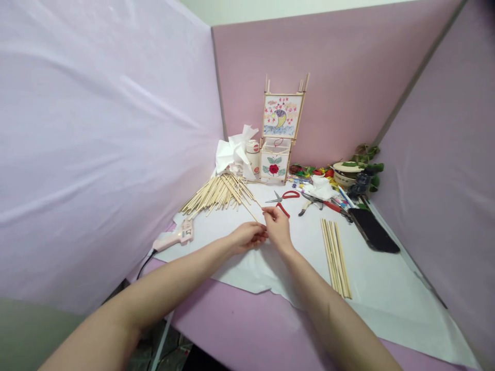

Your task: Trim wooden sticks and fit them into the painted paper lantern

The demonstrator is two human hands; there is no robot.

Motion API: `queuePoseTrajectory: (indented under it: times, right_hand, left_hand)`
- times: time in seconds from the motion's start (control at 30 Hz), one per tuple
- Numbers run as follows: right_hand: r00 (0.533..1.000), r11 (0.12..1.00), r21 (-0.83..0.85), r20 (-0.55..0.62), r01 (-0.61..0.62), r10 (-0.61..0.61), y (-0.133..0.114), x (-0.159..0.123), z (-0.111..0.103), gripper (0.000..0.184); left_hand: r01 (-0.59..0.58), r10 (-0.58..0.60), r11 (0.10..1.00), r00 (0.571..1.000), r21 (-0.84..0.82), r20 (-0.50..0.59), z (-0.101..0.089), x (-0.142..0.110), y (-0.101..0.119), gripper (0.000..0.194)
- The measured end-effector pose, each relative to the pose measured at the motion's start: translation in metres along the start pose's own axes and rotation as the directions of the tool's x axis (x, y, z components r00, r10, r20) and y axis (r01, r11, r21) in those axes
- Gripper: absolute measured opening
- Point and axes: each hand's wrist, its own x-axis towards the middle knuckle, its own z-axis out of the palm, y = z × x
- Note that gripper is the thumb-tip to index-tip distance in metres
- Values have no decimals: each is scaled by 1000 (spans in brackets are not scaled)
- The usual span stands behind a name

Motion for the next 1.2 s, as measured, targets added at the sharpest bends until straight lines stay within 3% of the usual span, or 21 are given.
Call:
queuePoseTrajectory:
  times: [0.13,0.27,0.4,0.5,0.63,0.93,1.2]
  right_hand:
    - [998,994,-103,42,43,-39,31,2,19,22]
    - [974,954,-218,139,205,-178,41,-4,21,24]
    - [967,932,-277,171,234,-191,43,-4,22,24]
    - [960,912,-318,183,261,-211,42,-5,21,24]
    - [953,882,-374,204,286,-223,43,-6,20,25]
    - [936,833,-447,276,327,-220,43,-6,21,23]
    - [935,835,-445,287,323,-208,42,-8,20,22]
  left_hand:
    - [-89,122,949,988,303,-90,-43,5,13,18]
    - [-164,368,732,912,661,-180,-84,21,26,22]
    - [-214,541,411,839,886,-49,-107,50,32,35]
    - [-221,555,212,829,952,69,-113,68,29,43]
    - [-185,537,46,833,982,132,-119,76,23,43]
    - [-120,466,-144,868,982,175,-146,62,30,40]
    - [-103,446,-80,886,991,128,-163,44,43,34]
